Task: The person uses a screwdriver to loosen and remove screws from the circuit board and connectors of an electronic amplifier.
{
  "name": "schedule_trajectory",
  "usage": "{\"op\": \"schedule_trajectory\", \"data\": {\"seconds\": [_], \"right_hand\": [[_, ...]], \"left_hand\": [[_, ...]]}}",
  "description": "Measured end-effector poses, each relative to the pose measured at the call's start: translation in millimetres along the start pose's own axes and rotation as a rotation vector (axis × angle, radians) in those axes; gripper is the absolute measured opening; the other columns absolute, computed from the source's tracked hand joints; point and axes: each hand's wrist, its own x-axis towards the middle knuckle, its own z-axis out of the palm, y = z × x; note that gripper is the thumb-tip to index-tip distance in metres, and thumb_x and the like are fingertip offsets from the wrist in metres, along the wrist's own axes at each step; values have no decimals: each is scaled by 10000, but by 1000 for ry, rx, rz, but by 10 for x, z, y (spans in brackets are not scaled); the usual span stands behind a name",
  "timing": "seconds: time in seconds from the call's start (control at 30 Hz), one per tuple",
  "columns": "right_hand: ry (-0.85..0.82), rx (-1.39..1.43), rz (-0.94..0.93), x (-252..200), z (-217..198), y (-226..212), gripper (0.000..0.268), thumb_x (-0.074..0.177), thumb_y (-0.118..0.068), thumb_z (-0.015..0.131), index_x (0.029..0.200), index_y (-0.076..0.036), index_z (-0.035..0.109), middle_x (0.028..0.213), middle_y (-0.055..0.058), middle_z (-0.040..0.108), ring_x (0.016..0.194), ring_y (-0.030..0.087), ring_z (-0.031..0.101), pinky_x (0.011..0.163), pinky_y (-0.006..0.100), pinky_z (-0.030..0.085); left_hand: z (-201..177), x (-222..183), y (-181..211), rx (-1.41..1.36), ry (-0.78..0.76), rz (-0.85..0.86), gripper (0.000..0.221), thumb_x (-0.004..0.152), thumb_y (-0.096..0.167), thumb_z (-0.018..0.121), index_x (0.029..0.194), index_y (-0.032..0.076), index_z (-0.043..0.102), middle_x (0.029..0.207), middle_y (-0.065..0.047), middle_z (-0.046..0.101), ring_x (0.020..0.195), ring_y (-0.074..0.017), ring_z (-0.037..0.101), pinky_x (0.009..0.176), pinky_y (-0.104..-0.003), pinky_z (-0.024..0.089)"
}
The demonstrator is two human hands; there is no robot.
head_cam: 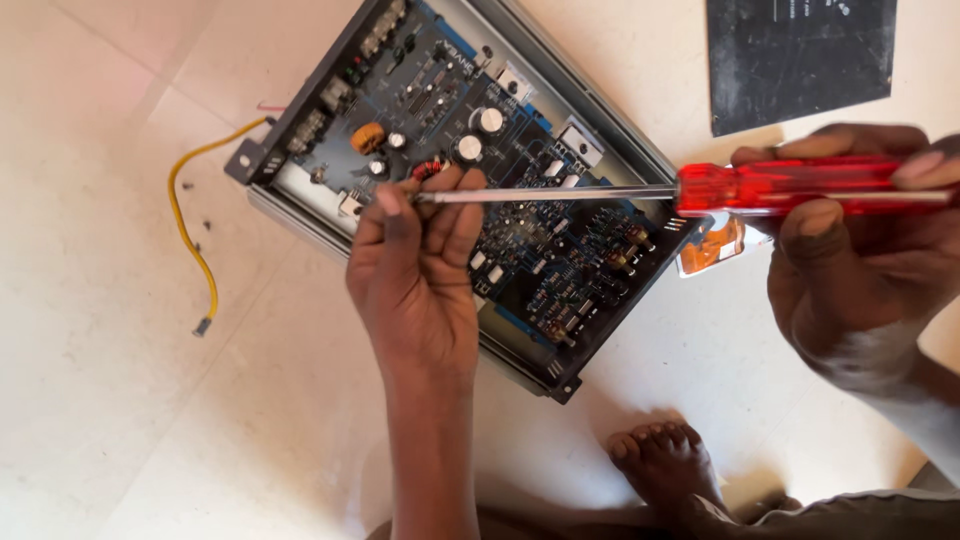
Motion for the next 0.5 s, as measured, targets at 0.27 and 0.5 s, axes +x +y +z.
{"op": "schedule_trajectory", "data": {"seconds": [0.27,0.5], "right_hand": [[-19,-46,-7,-148,7,26,352,1148,-91,671,1257,-121,338,1203,177,581,1070,271,697,949,425,645],[-41,-3,48,-137,76,-97,327,1175,-107,660,1263,-113,345,1240,141,578,1169,260,694,1054,430,610]], "left_hand": [[2,28,47,0,24,33,224,1085,146,608,1131,-74,611,1098,-270,726,1043,-351,747,935,-408,640],[-29,43,103,16,-20,79,222,1083,143,609,1115,-76,615,1120,-292,722,1072,-366,748,945,-419,627]]}}
